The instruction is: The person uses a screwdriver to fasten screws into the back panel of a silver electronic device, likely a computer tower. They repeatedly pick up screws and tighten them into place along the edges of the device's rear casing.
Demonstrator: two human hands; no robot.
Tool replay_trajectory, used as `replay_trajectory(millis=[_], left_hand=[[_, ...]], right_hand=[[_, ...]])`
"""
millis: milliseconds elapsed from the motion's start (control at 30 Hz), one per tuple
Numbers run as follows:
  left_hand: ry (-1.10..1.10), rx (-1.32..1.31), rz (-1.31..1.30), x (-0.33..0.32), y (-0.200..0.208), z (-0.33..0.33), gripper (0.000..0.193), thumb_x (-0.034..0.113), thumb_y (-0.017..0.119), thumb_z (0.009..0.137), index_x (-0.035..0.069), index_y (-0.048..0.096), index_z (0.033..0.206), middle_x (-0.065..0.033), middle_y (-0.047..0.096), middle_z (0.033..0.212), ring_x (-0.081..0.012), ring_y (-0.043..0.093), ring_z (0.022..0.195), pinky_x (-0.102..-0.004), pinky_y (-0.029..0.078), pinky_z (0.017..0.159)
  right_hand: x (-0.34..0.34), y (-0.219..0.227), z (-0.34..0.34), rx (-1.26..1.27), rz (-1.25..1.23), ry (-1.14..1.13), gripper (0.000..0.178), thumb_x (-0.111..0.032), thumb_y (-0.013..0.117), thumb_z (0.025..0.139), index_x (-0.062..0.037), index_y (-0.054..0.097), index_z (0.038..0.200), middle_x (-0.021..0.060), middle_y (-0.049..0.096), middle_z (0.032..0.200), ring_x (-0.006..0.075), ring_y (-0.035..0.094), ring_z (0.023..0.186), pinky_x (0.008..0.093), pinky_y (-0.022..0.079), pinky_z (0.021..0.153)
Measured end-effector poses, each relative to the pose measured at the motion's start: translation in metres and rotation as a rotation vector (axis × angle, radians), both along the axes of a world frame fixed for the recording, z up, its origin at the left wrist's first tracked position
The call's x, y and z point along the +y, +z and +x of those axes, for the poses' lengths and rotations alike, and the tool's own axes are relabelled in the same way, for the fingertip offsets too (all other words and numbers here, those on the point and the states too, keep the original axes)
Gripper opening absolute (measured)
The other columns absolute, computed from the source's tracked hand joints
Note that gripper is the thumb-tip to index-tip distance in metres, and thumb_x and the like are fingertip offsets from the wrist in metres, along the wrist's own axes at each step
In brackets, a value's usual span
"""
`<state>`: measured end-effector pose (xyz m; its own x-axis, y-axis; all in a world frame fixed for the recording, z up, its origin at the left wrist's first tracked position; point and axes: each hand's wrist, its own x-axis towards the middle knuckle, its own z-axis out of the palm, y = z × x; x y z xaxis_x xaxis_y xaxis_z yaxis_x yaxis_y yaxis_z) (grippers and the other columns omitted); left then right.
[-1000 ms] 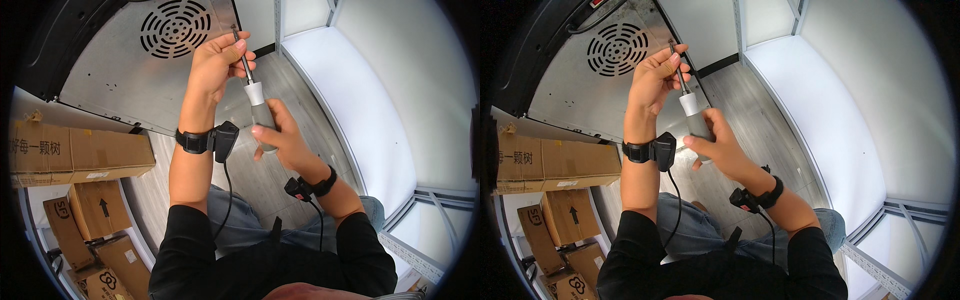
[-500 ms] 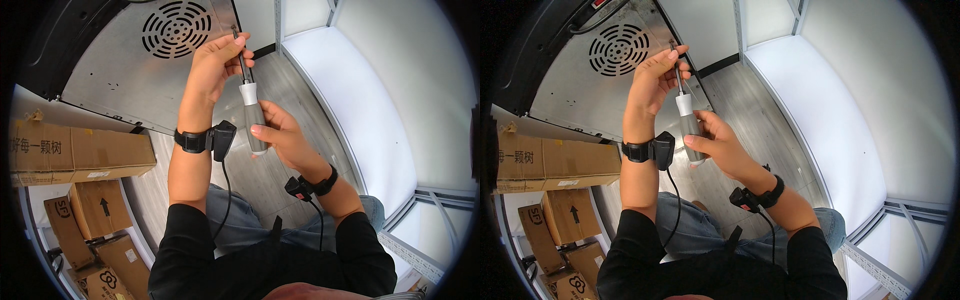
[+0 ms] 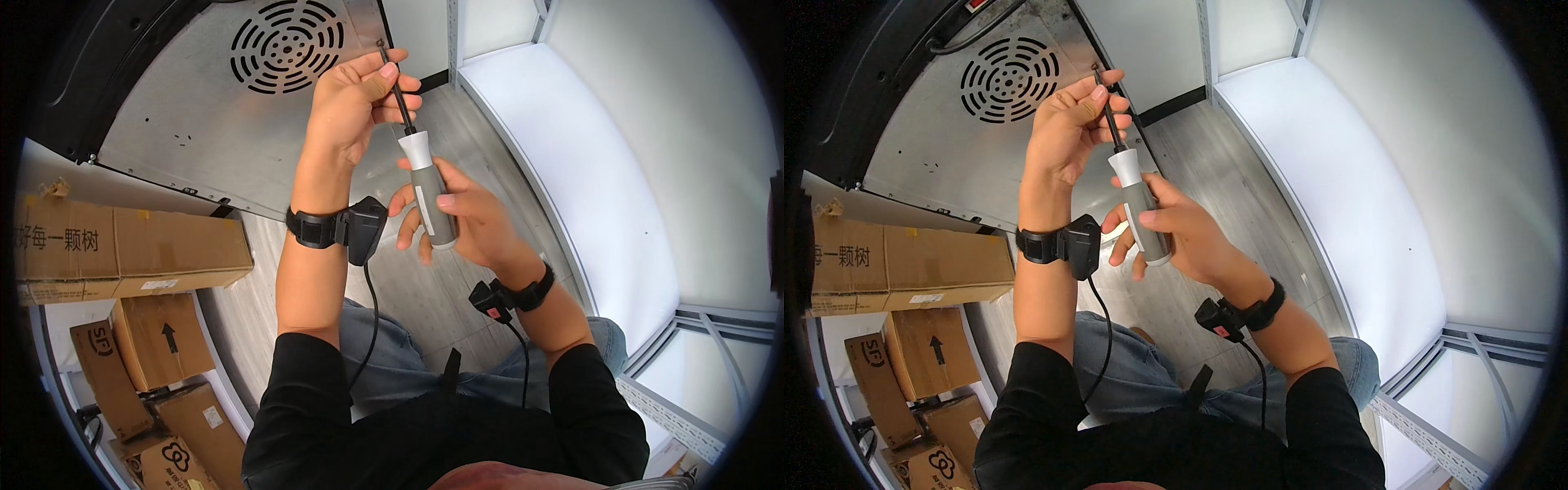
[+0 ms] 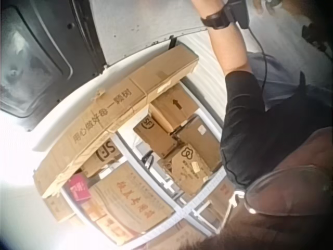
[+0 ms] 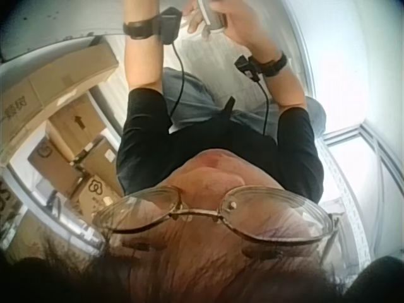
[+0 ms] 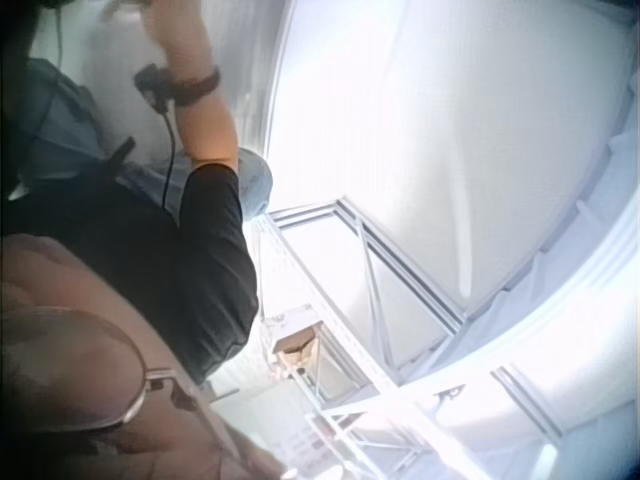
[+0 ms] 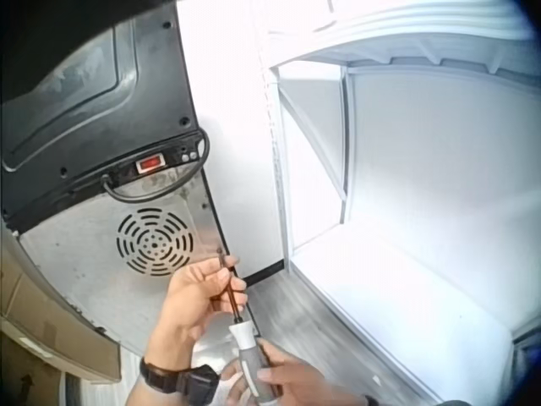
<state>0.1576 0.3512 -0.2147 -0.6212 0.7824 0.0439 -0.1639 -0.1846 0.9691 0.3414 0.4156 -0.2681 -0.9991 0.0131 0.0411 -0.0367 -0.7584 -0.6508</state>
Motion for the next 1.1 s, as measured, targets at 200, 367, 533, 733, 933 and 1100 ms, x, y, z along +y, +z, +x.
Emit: replay_trajectory(millis=[200, 367, 533, 733, 933, 1100], left_hand=[[-0.011, -0.018, -0.033, -0.001, 0.007, 0.003, 0.027, 0.007, 0.051, 0.094, -0.006, 0.057, 0.117, -0.0156, 0.069, 0.089, -0.0208, 0.068, 0.068, -0.028, 0.056, 0.058], [0.02, 0.083, -0.103, -0.002, 0.006, 0.005, 0.029, 0.01, 0.059, 0.091, -0.003, 0.059, 0.117, -0.0109, 0.068, 0.084, -0.0161, 0.066, 0.066, -0.025, 0.054, 0.058], [0.038, 0.108, -0.095, -0.001, 0.002, 0.004, 0.032, 0.011, 0.063, 0.089, -0.004, 0.058, 0.117, -0.0089, 0.067, 0.081, -0.0135, 0.065, 0.064, -0.0236, 0.054, 0.057], [-0.048, -0.018, 0.007, -0.002, 0.001, -0.003, 0.031, 0.006, 0.056, 0.092, -0.007, 0.054, 0.12, -0.0147, 0.068, 0.09, -0.0188, 0.068, 0.065, -0.0264, 0.057, 0.057], [-0.038, -0.017, 0.001, -0.001, 0.006, 0.0, 0.03, 0.004, 0.053, 0.092, -0.008, 0.053, 0.12, -0.0164, 0.068, 0.093, -0.0199, 0.068, 0.068, -0.0282, 0.058, 0.061], [0.014, 0.07, -0.062, -0.002, 0.003, -0.001, 0.031, 0.01, 0.061, 0.09, -0.004, 0.058, 0.118, -0.0117, 0.069, 0.087, -0.0147, 0.066, 0.068, -0.0241, 0.052, 0.058]], right_hand=[[-0.005, -0.005, 0.0, -0.05, 0.154, -0.123, 0.049, -0.009, 0.056, 0.089, 0.0023, 0.036, 0.132, 0.0128, 0.057, 0.102, 0.0192, 0.062, 0.083, 0.0323, 0.056, 0.058], [-0.016, -0.007, -0.005, -0.119, 0.399, -0.325, 0.048, -0.008, 0.062, 0.087, 0.0025, 0.039, 0.128, 0.0085, 0.054, 0.098, 0.0119, 0.058, 0.081, 0.0272, 0.055, 0.058], [-0.018, -0.006, -0.006, -0.197, 0.504, -0.285, 0.051, -0.015, 0.066, 0.085, 0.0014, 0.04, 0.126, 0.0077, 0.053, 0.098, 0.0119, 0.057, 0.081, 0.0274, 0.055, 0.057], [-0.005, -0.001, -0.002, -0.071, 0.071, -0.018, 0.048, -0.022, 0.06, 0.089, -0.0005, 0.042, 0.127, 0.0075, 0.055, 0.099, 0.0163, 0.06, 0.084, 0.0321, 0.058, 0.062], [-0.006, -0.001, -0.001, -0.115, 0.269, -0.056, 0.043, -0.017, 0.06, 0.09, 0.0006, 0.044, 0.126, 0.005, 0.056, 0.095, 0.014, 0.06, 0.084, 0.0306, 0.058, 0.062], [-0.01, -0.008, -0.003, -0.226, 0.429, -0.137, 0.045, -0.019, 0.066, 0.087, 0.0027, 0.046, 0.12, 0.0043, 0.055, 0.092, 0.0106, 0.058, 0.081, 0.0269, 0.056, 0.055]])
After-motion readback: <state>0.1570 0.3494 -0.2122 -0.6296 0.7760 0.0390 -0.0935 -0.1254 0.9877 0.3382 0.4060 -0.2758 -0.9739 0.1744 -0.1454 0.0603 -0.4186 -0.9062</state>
